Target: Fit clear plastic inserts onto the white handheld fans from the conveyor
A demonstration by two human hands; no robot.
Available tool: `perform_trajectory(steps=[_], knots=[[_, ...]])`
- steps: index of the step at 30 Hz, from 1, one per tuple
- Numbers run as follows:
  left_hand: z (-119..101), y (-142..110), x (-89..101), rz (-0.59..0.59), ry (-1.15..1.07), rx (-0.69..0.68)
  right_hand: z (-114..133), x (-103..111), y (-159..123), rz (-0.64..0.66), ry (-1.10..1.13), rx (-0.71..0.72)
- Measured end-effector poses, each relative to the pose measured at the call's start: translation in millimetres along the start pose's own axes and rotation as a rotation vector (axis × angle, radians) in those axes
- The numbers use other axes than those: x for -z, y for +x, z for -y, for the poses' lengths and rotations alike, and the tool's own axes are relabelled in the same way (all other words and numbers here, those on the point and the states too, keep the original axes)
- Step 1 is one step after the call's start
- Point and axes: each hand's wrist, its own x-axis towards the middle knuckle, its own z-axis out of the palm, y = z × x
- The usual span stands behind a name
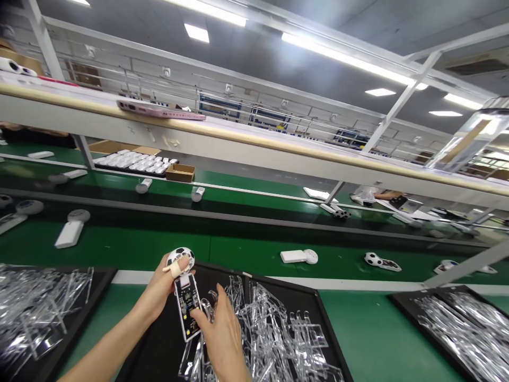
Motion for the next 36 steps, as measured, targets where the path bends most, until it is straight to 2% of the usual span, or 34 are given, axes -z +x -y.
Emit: perform_trajectory(steps=[4,8,11,14,17,21,23,26,28,29,31,34,36], knots=[[-4.5,-9.2,-5.9,0.032,0.005,0.000,13.2,-6.3,-5.5,-0.084,-0.165,0.133],[-1.5,-18.5,-13.6,0.054,0.041,-0.019,24.9,-25.1,-2.5,-0.207,-0.305,0.239],[0.4,-23.5,-18.4,0.031,0.105,-0.063,23.5,-41.2,0.3,-0.331,-0.404,0.291],[1.1,-23.3,-18.3,-0.007,0.094,-0.069,14.7,-49.2,-2.2,-0.396,-0.449,0.331],[0.3,-20.7,-15.6,-0.011,0.017,-0.032,3.3,-47.0,-7.7,-0.364,-0.431,0.310],[1.2,-21.3,-15.8,-0.005,-0.020,-0.054,-4.6,-33.0,-14.7,-0.203,-0.321,0.212],[6.1,-23.3,-16.8,0.038,-0.116,-0.048,-3.9,-22.9,-17.8,-0.154,-0.292,0.223],[19.7,-26.8,-16.4,0.185,-0.265,0.064,-0.5,-9.5,-22.7,-0.180,-0.322,0.279],[29.2,-29.7,-15.2,0.241,-0.236,0.178,1.5,-4.9,-25.0,-0.212,-0.346,0.315],[32.8,-31.4,-14.8,0.228,-0.185,0.218,2.3,-4.0,-25.2,-0.217,-0.331,0.313],[37.2,-35.4,-15.2,0.144,-0.068,0.228,3.2,-4.3,-22.5,-0.245,-0.214,0.236],[39.6,-43.4,-18.0,0.023,0.035,0.127,1.1,-7.2,-12.0,-0.308,0.034,-0.032],[42.1,-49.2,-18.0,-0.013,0.057,0.054,-2.4,-10.7,-5.7,-0.347,0.094,-0.132]])
